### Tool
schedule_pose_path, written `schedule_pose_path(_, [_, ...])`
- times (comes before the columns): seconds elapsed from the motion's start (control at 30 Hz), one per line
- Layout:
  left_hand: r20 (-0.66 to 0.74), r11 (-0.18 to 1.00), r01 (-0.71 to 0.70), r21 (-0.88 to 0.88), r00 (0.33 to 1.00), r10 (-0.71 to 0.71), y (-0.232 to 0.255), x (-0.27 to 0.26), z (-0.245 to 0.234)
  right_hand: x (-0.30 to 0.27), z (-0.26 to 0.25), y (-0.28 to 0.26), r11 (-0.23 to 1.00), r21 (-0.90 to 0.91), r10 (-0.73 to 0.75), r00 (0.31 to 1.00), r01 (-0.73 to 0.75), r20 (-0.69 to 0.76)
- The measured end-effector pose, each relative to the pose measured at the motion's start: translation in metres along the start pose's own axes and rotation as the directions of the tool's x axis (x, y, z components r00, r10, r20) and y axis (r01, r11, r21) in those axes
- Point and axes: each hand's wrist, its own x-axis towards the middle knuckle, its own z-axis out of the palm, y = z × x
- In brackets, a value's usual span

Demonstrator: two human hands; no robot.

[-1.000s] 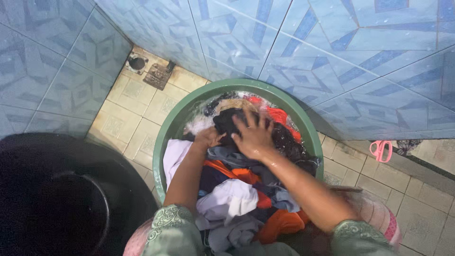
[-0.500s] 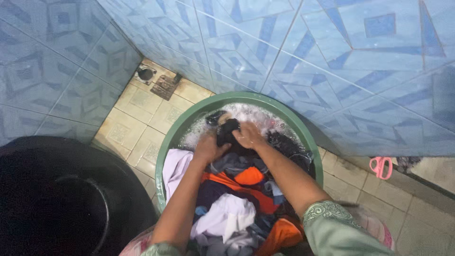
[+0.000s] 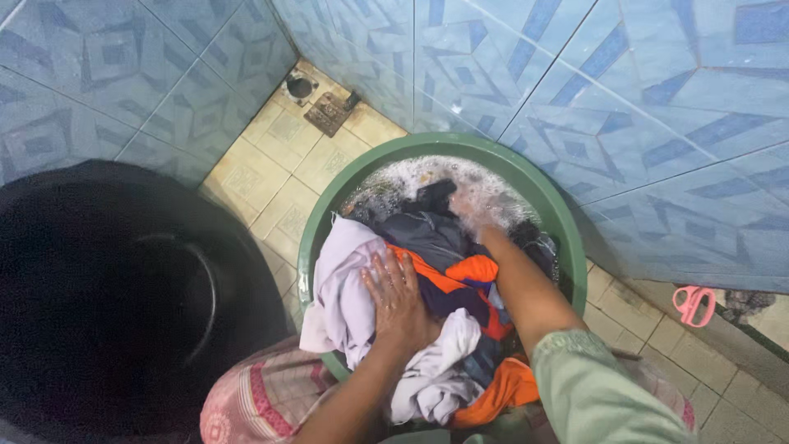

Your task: The person washes various pieces of clothing by hand in a green basin filled with soapy water, scrubbing a patterned garment, denim pants, and other clothes one by one.

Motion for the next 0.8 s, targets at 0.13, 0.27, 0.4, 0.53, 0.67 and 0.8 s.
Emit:
schedule_pose_path(0.13, [-0.332,0.989,-0.148,-0.019,0.934,0.133,-0.007,0.029,0.056,-0.027,-0.036,-0.023,0.996,0.052,-0.075,0.995,0.072,0.06])
schedule_pose_path(0.27, [0.087,0.966,-0.14,0.215,0.988,0.124,-0.014,0.066,0.064,-0.08,-0.092,-0.087,0.989,-0.02,-0.147,0.989,0.146,-0.021])
schedule_pose_path(0.4, [0.168,0.959,-0.233,0.162,0.964,0.206,-0.037,0.106,0.075,-0.104,-0.098,-0.147,0.965,-0.178,-0.212,0.974,0.195,-0.078])
schedule_pose_path(0.53, [0.022,0.935,-0.336,0.111,0.942,0.336,-0.057,0.146,0.081,-0.085,-0.073,-0.167,0.869,-0.444,-0.281,0.956,0.217,-0.083])
schedule_pose_path(0.67, [0.119,0.914,-0.379,0.146,0.924,0.364,-0.066,0.172,0.074,-0.054,-0.058,-0.141,0.872,-0.375,-0.375,0.922,0.316,-0.094])
schedule_pose_path(0.8, [0.114,0.935,-0.348,0.075,0.934,0.338,-0.073,0.197,0.075,-0.027,-0.055,-0.12,0.896,-0.209,-0.417,0.904,0.391,-0.097])
